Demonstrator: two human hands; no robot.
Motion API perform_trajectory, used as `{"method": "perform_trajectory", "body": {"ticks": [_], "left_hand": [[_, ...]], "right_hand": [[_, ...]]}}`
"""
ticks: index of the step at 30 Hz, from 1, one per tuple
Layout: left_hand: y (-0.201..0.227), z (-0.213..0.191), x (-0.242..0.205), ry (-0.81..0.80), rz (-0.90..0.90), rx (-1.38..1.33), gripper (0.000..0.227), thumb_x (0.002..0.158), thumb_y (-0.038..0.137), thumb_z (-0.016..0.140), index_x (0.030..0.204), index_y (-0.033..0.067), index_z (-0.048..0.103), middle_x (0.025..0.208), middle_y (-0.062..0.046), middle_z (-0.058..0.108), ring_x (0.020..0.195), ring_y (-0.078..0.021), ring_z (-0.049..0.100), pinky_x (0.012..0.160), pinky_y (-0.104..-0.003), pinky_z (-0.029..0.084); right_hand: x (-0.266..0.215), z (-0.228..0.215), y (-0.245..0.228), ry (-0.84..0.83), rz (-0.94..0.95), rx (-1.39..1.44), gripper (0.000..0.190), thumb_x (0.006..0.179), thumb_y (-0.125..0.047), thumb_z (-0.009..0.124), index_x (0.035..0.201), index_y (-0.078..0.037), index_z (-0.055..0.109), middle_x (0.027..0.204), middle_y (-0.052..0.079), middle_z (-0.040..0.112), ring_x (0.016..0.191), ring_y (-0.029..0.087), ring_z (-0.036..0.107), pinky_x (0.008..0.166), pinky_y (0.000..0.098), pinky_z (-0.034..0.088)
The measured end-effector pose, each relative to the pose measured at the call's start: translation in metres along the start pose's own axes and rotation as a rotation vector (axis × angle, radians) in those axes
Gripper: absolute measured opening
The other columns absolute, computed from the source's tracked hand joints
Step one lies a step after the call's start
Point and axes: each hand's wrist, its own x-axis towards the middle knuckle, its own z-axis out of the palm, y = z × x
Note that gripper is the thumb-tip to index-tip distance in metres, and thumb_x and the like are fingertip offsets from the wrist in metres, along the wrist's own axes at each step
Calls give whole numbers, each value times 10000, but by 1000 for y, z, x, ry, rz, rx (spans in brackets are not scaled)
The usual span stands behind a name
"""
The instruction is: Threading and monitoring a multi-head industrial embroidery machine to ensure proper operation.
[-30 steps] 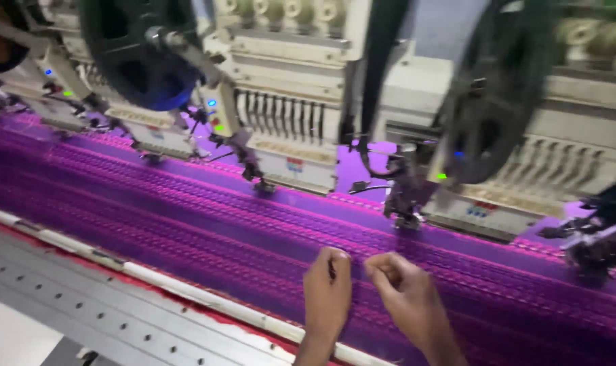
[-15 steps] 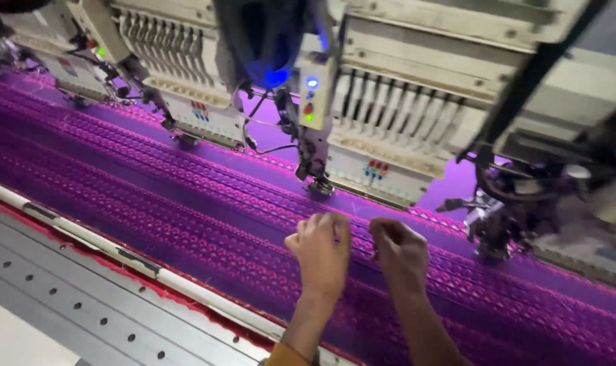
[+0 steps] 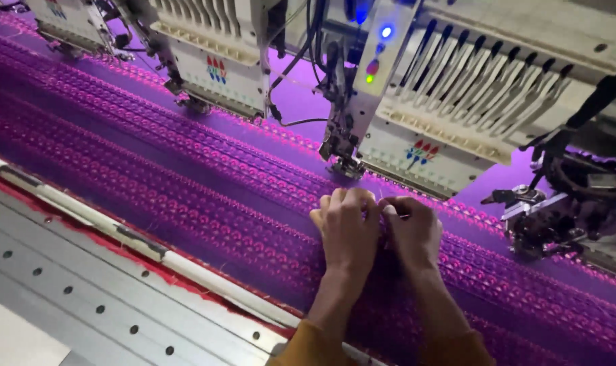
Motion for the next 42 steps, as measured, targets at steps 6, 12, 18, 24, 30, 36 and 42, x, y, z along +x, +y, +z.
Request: {"method": "perform_trajectory", "body": {"ticks": [6, 12, 18, 24, 30, 36, 42], "left_hand": [[-5, 5, 2, -32, 59, 93, 134, 920, 383, 585, 848, 270, 589, 807, 63, 540, 896, -158, 560, 816, -378, 390], [2, 4, 1, -127, 56, 83, 242, 970, 353, 551, 853, 170, 658, 894, -56, 600, 930, -255, 527, 876, -430, 359], [-19, 6, 10, -233, -34, -63, 238, 963, 471, 597, 863, 283, 703, 840, 22, 563, 934, -210, 564, 883, -420, 429], [-17, -2, 5, -199, 32, -92, 180, 916, 495, 657, 837, 339, 698, 828, 83, 559, 930, -159, 556, 903, -397, 399], [-17, -14, 7, -350, 76, 8, 74, 870, 387, 701, 880, 327, 744, 861, 65, 590, 1005, -160, 516, 956, -395, 344], [-9, -29, 9, -425, 79, -35, 140, 822, 399, 738, 852, 263, 737, 857, 54, 594, 1001, -176, 522, 962, -442, 344], [-16, -16, 8, -333, 53, -109, 224, 968, 324, 581, 837, 150, 634, 826, -80, 594, 905, -308, 627, 852, -454, 439]], "right_hand": [[-19, -12, -8, 9, -174, -95, 271, 848, -433, 691, 1062, -310, 802, 969, 38, 788, 991, 318, 731, 918, 459, 551], [-51, -20, -12, -10, -250, -43, 300, 857, -370, 673, 1089, -207, 771, 971, 137, 763, 993, 395, 712, 887, 552, 556], [-57, -24, -14, -99, -62, 211, 242, 937, -383, 706, 1075, -200, 783, 978, 109, 784, 929, 323, 757, 837, 460, 597], [-39, -36, -44, -10, 462, 1000, 220, 836, -131, 789, 1028, -45, 724, 708, 34, 625, 572, 137, 634, 565, 236, 534], [13, 5, -22, 8, 457, 1096, 284, 774, -133, 931, 847, 49, 725, 716, 143, 671, 610, 185, 680, 550, 278, 598], [12, -15, -14, -215, 462, 1012, 147, 860, -127, 777, 947, -28, 712, 727, 82, 642, 654, 168, 706, 585, 218, 571], [-29, -39, -23, -116, 288, 794, 274, 840, -18, 731, 1111, 13, 763, 800, 176, 690, 603, 202, 645, 537, 338, 585]]}}
